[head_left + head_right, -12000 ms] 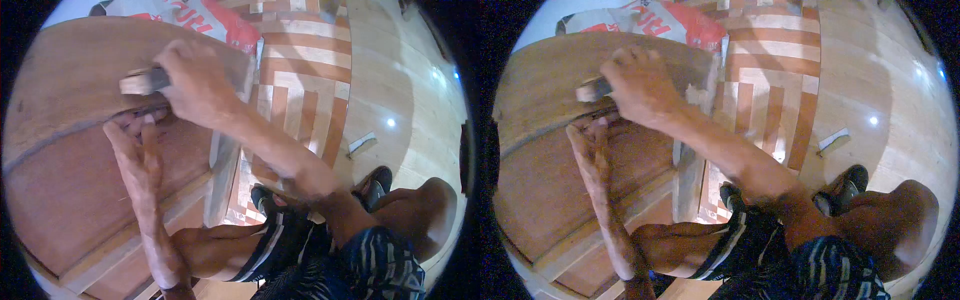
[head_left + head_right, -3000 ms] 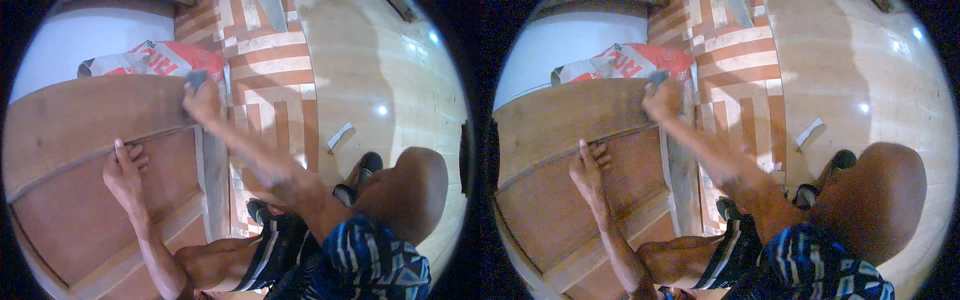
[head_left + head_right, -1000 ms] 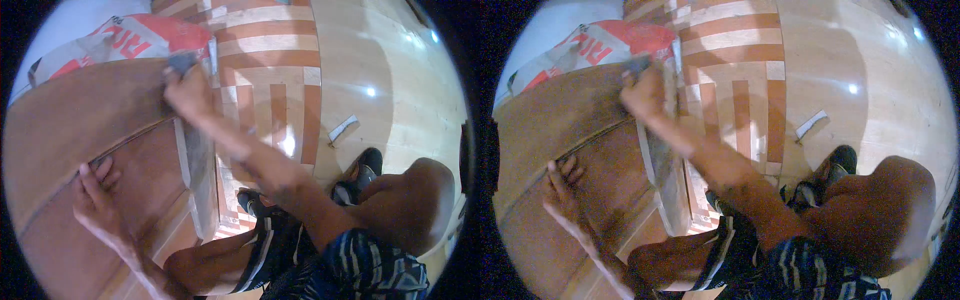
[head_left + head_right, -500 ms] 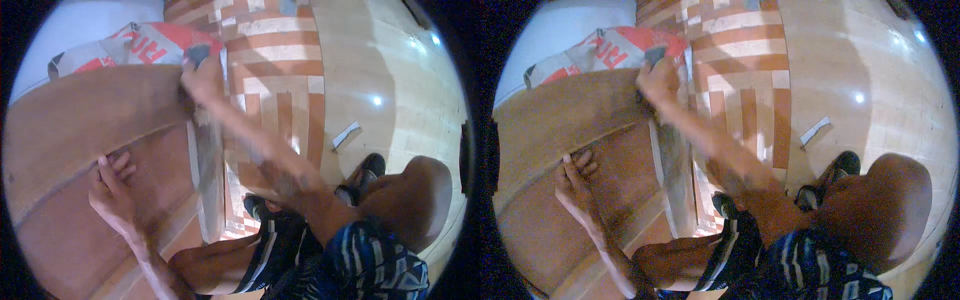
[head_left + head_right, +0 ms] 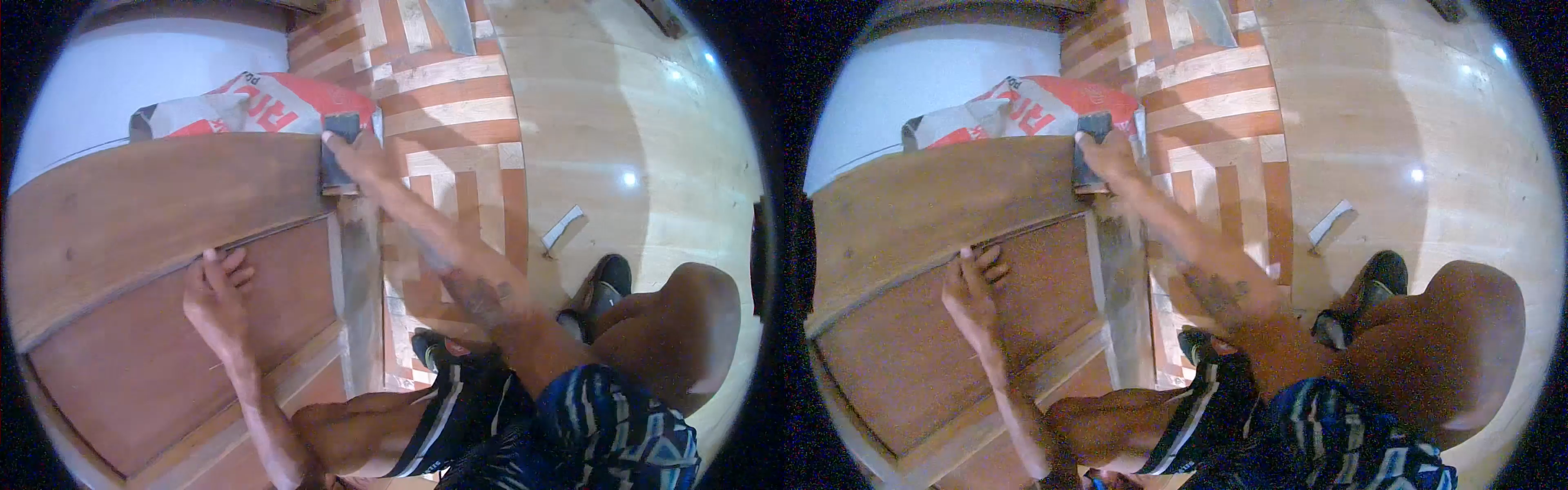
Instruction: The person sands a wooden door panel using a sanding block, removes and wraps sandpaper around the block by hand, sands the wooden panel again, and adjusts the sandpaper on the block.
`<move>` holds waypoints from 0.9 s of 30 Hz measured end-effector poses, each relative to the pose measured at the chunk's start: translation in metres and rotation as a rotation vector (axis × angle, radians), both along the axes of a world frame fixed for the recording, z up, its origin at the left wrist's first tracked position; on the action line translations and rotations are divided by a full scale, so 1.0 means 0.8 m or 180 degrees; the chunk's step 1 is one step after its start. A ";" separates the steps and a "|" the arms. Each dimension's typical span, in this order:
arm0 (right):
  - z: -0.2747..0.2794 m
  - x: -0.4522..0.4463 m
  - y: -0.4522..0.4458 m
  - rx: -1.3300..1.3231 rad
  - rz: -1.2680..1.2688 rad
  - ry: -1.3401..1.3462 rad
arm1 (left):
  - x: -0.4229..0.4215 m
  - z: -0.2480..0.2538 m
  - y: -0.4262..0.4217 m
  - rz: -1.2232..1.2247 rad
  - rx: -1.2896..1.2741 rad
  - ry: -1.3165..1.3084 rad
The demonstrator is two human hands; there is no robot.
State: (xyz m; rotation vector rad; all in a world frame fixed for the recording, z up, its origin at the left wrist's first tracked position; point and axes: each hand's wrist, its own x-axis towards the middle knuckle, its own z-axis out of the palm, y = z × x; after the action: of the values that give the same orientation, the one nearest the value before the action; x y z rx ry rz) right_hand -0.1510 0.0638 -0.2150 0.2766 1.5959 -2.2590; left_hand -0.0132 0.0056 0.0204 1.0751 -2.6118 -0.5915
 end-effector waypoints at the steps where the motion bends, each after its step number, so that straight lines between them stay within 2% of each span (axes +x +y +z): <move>1: 0.005 -0.007 0.017 -0.0521 0.0557 -0.0320 | 0.001 0.001 0.004 0.0017 0.0068 0.0016; 4: 0.030 -0.005 0.041 -0.2256 0.0752 -0.1219 | 0.007 0.000 0.004 -0.0056 0.0178 0.0031; 9: 0.048 0.009 0.052 -0.3540 0.1260 -0.1112 | 0.016 0.001 0.011 -0.0388 0.0026 -0.0024; 12: 0.072 0.019 0.055 -0.3960 0.1258 -0.1034 | 0.020 0.004 0.018 -0.0654 -0.0726 -0.0635; 13: 0.075 0.018 0.056 -0.3783 0.1239 -0.1010 | 0.013 0.016 0.040 -0.0606 -0.0617 -0.0888; 16: 0.084 0.017 0.063 -0.3196 0.1108 -0.0958 | 0.006 -0.001 0.043 -0.1148 -0.0325 -0.1249; 19: 0.095 0.012 0.086 -0.2542 0.0766 -0.0840 | -0.010 -0.015 0.058 -0.1455 -0.0063 -0.0516; 22: 0.092 -0.009 0.112 -0.2344 0.0662 -0.0713 | -0.030 -0.033 0.058 -0.1577 0.0933 0.0304; 23: 0.092 -0.017 0.120 -0.2278 0.0620 -0.0671 | -0.037 -0.036 0.058 -0.1548 0.1197 0.0344; 27: 0.087 -0.054 0.150 -0.1507 -0.0874 -0.0256 | -0.070 -0.062 0.054 -0.1415 0.2150 0.0550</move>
State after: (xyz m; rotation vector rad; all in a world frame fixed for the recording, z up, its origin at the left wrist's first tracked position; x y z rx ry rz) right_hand -0.1938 0.1835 -0.1454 0.4712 0.9876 -2.7083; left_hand -0.0688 0.0484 -0.0292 0.5229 -2.5465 -1.6658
